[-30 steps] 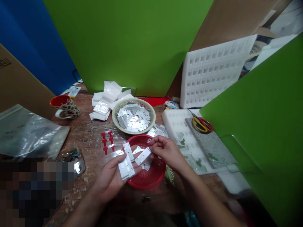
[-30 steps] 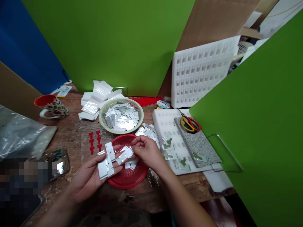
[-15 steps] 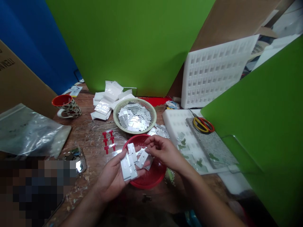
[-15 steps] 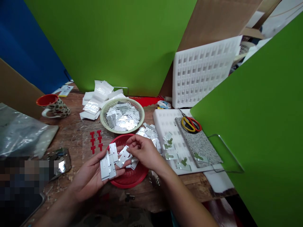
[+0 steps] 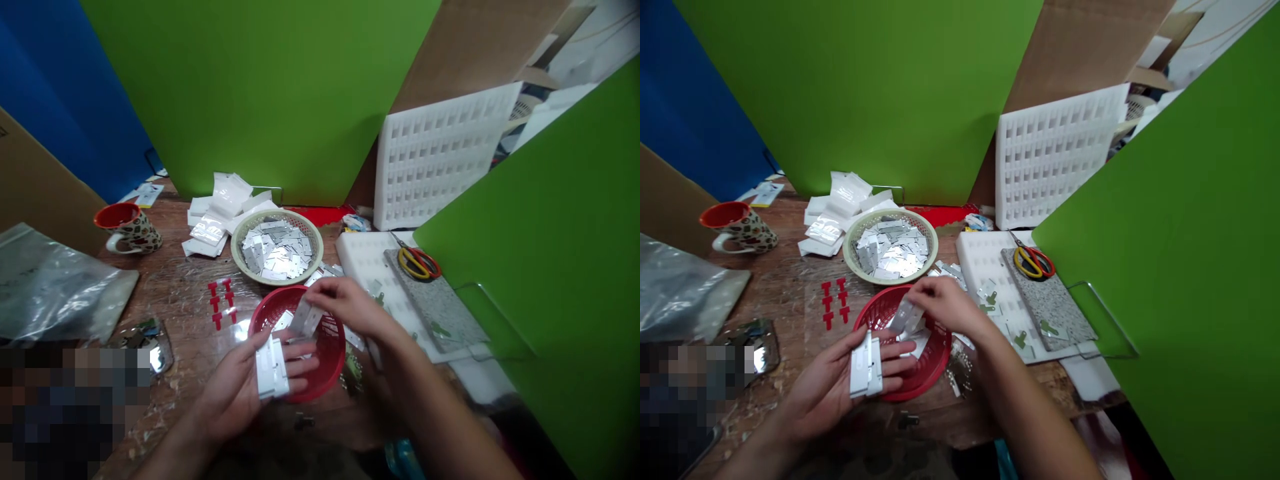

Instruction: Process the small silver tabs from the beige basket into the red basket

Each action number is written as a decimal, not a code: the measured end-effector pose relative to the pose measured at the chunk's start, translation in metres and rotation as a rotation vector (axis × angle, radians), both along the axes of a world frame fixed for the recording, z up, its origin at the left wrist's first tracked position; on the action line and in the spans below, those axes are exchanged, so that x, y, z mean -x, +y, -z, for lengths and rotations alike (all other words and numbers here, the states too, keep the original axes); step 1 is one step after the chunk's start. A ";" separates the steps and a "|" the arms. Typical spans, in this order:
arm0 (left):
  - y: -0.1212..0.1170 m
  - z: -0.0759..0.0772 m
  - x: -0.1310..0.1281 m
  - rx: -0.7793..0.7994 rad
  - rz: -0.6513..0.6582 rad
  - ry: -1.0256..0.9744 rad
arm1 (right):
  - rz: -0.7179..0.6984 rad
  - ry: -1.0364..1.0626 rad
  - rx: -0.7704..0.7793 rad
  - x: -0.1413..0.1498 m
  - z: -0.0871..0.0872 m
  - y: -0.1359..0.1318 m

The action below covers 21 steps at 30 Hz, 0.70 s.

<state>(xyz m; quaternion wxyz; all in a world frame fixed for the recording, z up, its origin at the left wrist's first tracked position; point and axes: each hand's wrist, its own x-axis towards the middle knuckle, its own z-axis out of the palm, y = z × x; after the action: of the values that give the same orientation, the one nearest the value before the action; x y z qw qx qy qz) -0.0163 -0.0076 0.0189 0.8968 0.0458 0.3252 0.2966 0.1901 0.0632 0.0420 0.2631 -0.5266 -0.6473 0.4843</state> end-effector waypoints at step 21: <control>0.018 -0.017 -0.008 0.082 -0.224 -0.177 | -0.444 -0.382 -0.502 0.043 -0.011 -0.047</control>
<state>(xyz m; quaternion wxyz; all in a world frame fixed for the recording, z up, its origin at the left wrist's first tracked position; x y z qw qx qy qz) -0.0087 0.0099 0.0358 0.8844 -0.0540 0.2595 0.3842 0.1472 0.0161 0.0534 0.1471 -0.3736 -0.8813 0.2492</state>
